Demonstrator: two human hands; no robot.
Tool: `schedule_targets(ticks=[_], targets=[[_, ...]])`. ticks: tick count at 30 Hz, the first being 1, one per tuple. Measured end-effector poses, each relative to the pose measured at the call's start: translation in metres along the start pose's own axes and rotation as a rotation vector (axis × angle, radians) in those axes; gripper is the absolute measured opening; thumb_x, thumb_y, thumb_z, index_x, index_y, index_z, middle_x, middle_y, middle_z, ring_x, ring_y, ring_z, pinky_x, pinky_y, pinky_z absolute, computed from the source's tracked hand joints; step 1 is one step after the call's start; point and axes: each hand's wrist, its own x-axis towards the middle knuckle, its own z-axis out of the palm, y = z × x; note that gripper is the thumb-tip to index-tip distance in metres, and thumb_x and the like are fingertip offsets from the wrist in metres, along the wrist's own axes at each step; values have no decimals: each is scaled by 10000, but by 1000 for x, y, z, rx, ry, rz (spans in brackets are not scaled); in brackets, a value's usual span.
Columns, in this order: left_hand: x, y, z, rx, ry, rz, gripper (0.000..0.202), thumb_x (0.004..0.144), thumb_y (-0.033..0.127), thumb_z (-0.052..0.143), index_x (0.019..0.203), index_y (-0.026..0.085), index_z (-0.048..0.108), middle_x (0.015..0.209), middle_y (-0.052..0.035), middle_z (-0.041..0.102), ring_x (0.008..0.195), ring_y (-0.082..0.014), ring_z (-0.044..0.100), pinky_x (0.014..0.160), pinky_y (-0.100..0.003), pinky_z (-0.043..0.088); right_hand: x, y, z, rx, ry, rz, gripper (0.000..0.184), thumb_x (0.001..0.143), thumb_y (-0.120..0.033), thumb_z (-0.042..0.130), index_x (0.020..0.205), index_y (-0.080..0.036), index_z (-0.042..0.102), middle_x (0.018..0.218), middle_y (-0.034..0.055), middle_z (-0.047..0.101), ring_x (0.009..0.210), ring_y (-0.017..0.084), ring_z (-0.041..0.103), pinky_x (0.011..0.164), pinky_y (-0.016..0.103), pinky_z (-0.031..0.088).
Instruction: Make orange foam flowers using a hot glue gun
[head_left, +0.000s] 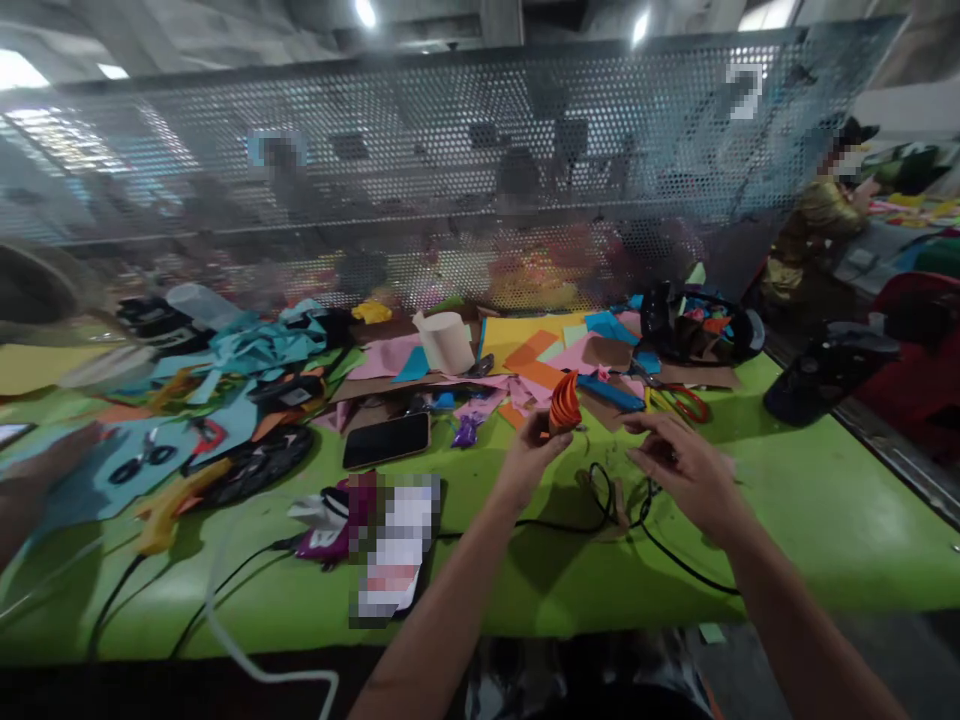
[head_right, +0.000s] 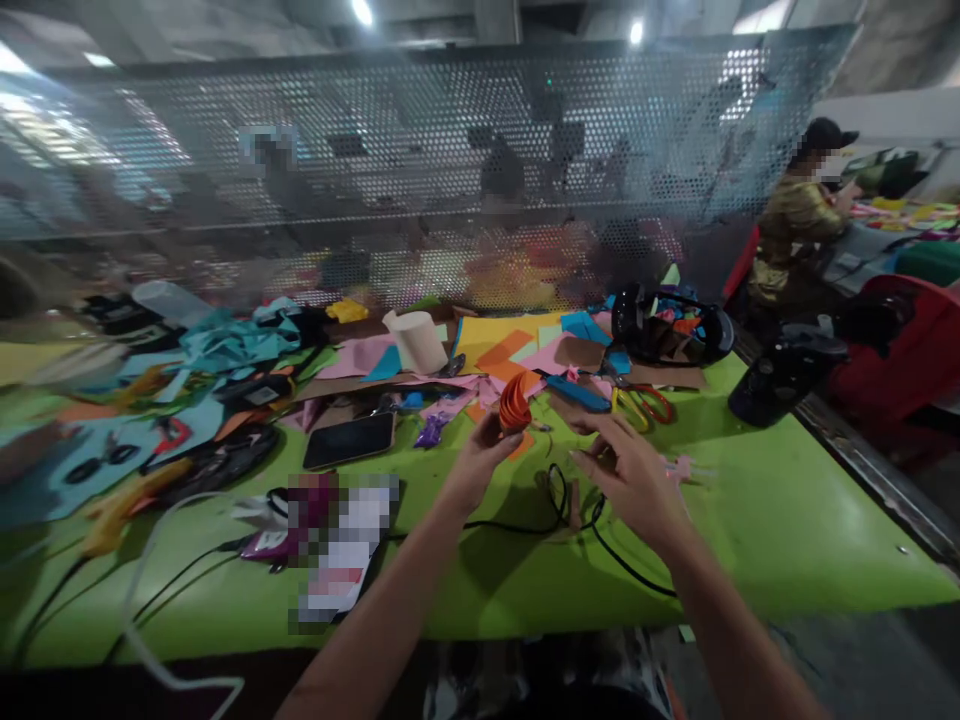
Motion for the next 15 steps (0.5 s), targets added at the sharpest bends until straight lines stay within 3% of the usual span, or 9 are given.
schedule_targets(ticks=[7,15], targets=[[7,1,-4,-98,126,38,463,518,375,915,859,172,675,791,16,672,774,-126,590,789,-273,492,26,-4,-2,-35,-74,-115,216,912,-285,598,1094,-220,696,1040,76,702,773,176,648,712,315,551],[4,4,-2,-134,26,13,442,533,339,924,858,167,679,851,1,708,807,-129,612,808,-278,501,62,-21,13,-23,-41,-190,128,888,-276,643,893,-206,751,842,56,711,752,188,643,665,305,504]])
